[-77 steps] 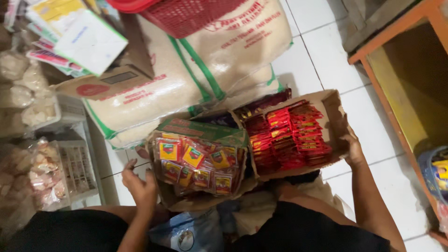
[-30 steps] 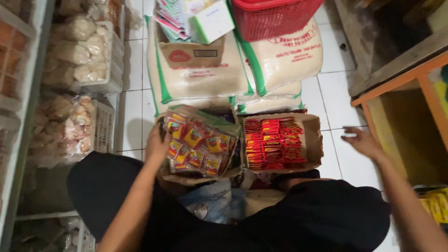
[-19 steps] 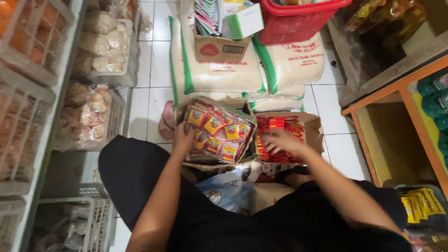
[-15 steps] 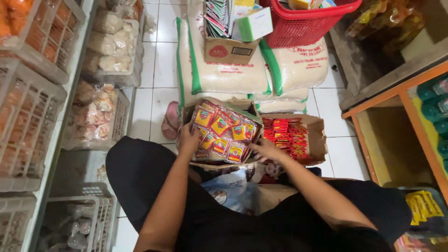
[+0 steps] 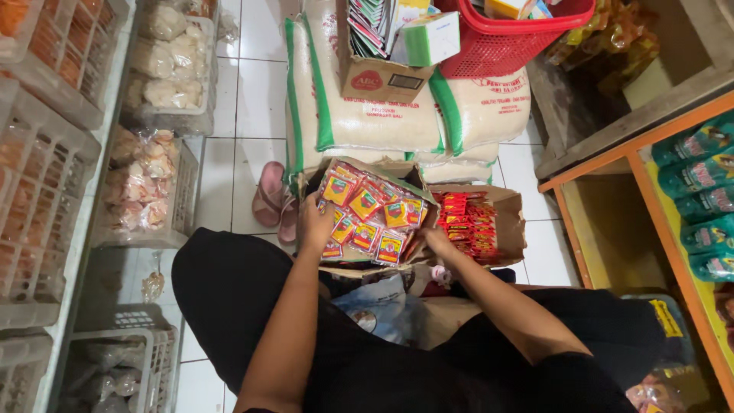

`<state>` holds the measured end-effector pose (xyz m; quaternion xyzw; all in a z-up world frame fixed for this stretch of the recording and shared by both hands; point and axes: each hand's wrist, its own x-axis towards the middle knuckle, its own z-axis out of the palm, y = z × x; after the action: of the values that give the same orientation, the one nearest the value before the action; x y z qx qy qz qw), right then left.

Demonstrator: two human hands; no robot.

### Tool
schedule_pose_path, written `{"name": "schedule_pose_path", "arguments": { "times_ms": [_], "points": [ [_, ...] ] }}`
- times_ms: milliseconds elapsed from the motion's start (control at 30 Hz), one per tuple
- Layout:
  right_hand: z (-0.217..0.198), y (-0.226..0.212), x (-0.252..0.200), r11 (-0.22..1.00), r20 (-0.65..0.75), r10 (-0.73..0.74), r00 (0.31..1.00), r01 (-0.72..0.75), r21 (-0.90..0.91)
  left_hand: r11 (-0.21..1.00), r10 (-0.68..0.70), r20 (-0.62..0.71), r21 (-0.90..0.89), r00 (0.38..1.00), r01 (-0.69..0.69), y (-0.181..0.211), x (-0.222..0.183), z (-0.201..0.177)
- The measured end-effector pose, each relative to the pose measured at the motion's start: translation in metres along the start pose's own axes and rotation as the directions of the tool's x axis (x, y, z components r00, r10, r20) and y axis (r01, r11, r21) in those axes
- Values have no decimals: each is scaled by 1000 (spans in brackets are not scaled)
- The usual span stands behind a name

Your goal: The person sits on the floor and organizes small red packets of instant coffee into a cardboard box, arranging them in neat rows. They then shift to organizing purple and yellow packets of fabric softener into a separate box, stacking them methodically.

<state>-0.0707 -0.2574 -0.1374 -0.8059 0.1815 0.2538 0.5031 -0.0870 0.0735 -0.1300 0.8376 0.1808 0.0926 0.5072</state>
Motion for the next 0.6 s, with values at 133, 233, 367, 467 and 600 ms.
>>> {"name": "schedule_pose_path", "arguments": {
  "times_ms": [133, 233, 367, 467, 600],
  "points": [
    [-25, 0, -13, 990, 153, 53, 987, -72, 120, 999, 24, -102, 31, 994, -21, -22, 12, 6],
    [-44, -5, -25, 907, 250, 84, 964, -178, 381, 996, -71, -54, 56, 996, 74, -36, 21, 7],
    [-69, 2, -44, 903, 279, 136, 951, -235, 361, 998, -66, -20, -8, 998, 66, -37, 20, 9],
    [-89, 28, -64, 898, 265, 185, 946, -272, 346, 999, -54, 128, -1, 990, 54, -23, 9, 13],
    [-133, 63, -91, 907, 187, 269, 945, -314, 282, 995, -97, 367, 63, 925, 79, 8, -31, 23]
  ]
}}
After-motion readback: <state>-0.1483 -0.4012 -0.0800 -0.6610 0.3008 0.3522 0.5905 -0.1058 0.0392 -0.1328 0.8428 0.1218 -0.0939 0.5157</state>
